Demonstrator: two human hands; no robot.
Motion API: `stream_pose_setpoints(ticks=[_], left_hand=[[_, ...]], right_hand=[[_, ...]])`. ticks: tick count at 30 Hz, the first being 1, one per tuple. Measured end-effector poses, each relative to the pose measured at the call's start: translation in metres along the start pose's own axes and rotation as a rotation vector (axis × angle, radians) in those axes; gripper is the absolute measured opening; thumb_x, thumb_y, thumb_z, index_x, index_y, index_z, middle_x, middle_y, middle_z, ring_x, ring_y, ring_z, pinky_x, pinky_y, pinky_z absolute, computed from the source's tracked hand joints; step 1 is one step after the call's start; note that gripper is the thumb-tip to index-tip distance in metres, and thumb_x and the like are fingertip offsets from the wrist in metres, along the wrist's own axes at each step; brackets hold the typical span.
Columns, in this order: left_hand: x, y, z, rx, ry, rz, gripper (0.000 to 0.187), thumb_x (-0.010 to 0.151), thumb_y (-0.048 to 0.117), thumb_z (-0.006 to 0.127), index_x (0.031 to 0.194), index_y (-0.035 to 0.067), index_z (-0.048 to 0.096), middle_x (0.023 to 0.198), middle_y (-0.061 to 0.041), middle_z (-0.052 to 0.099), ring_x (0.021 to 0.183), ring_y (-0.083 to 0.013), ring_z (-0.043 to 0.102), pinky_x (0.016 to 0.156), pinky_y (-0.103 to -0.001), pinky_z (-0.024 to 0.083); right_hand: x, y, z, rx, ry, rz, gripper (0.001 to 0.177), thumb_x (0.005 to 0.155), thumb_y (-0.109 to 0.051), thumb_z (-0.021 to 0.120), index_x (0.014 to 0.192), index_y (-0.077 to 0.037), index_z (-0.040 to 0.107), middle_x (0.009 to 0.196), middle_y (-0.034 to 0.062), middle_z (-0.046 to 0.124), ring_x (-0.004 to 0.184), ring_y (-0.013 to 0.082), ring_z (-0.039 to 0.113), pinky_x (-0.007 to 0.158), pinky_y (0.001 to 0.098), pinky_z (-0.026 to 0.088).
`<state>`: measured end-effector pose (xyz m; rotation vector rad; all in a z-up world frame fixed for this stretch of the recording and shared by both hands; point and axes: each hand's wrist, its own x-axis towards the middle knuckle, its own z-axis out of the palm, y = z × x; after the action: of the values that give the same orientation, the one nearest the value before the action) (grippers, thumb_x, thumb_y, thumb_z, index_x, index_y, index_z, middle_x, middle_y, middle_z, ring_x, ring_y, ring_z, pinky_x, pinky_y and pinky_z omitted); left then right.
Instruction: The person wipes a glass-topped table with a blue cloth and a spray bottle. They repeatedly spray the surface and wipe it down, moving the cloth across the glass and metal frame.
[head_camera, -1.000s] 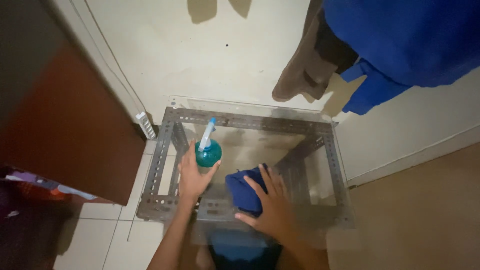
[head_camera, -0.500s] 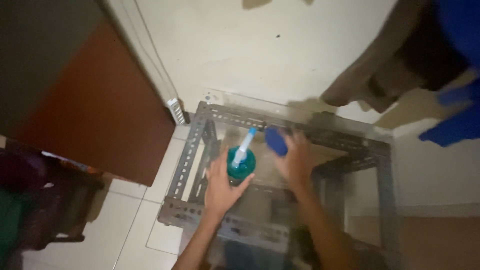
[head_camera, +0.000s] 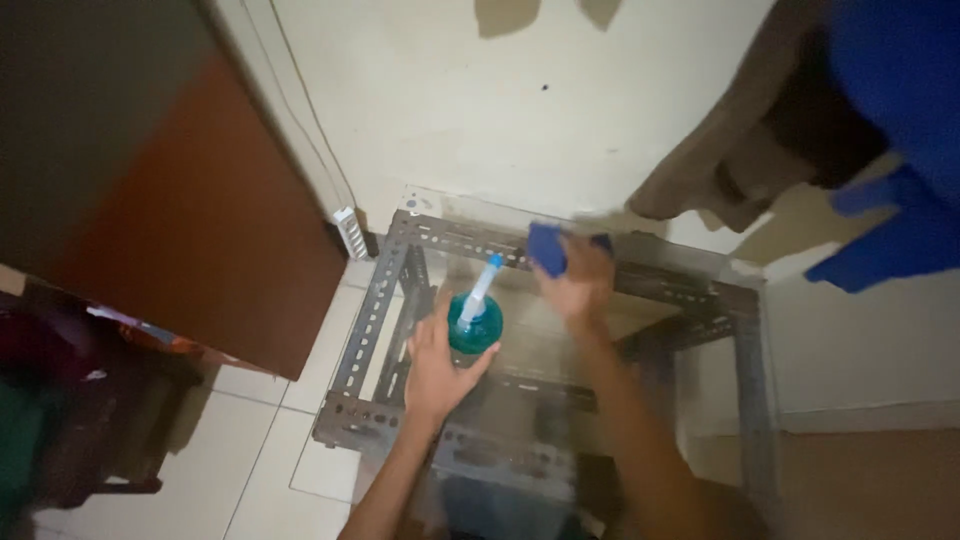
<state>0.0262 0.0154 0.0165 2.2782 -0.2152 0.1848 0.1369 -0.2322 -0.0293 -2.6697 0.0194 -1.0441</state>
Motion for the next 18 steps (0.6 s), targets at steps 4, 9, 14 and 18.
stream_pose_setpoints(ticks=[4, 9, 14, 18], left_hand=[[0.001, -0.006, 0.002, -0.013, -0.003, 0.01, 0.101, 0.08, 0.054, 0.084, 0.156, 0.007, 0.038, 0.135, -0.023, 0.062, 0.127, -0.0413, 0.059, 0.103, -0.064, 0.044], [-0.003, -0.014, 0.012, 0.022, 0.052, 0.04, 0.098, 0.08, 0.056, 0.083, 0.155, 0.011, 0.038, 0.137, -0.019, 0.06, 0.127, -0.0372, 0.059, 0.102, -0.061, 0.046], [-0.006, -0.028, 0.02, -0.005, 0.061, 0.124, 0.096, 0.085, 0.061, 0.072, 0.156, 0.009, 0.035, 0.146, -0.017, 0.053, 0.131, -0.0363, 0.051, 0.102, -0.059, 0.039], [-0.005, -0.026, 0.02, -0.006, 0.057, 0.114, 0.098, 0.084, 0.062, 0.072, 0.156, 0.007, 0.034, 0.152, -0.016, 0.05, 0.135, -0.0371, 0.048, 0.105, -0.059, 0.036]], right_hand=[[-0.055, -0.032, -0.067, -0.004, -0.211, 0.118, 0.059, 0.067, -0.047, 0.09, 0.115, -0.017, 0.073, 0.107, 0.0081, 0.074, 0.095, 0.03, 0.071, 0.087, 0.0515, 0.052], [-0.111, -0.086, -0.177, 0.085, -0.716, 0.217, 0.074, 0.077, -0.041, 0.084, 0.143, -0.019, 0.057, 0.15, 0.0138, 0.053, 0.136, 0.0374, 0.051, 0.108, 0.061, 0.039], [-0.153, -0.08, -0.21, 0.015, -0.523, 0.057, 0.096, 0.07, -0.076, 0.079, 0.146, -0.025, 0.052, 0.156, 0.0121, 0.045, 0.142, 0.036, 0.043, 0.112, 0.0604, 0.029], [-0.139, -0.091, -0.217, -0.127, -0.566, 0.085, 0.108, 0.067, -0.086, 0.076, 0.154, -0.033, 0.042, 0.167, 0.0143, 0.026, 0.151, 0.0421, 0.024, 0.114, 0.0677, 0.021]])
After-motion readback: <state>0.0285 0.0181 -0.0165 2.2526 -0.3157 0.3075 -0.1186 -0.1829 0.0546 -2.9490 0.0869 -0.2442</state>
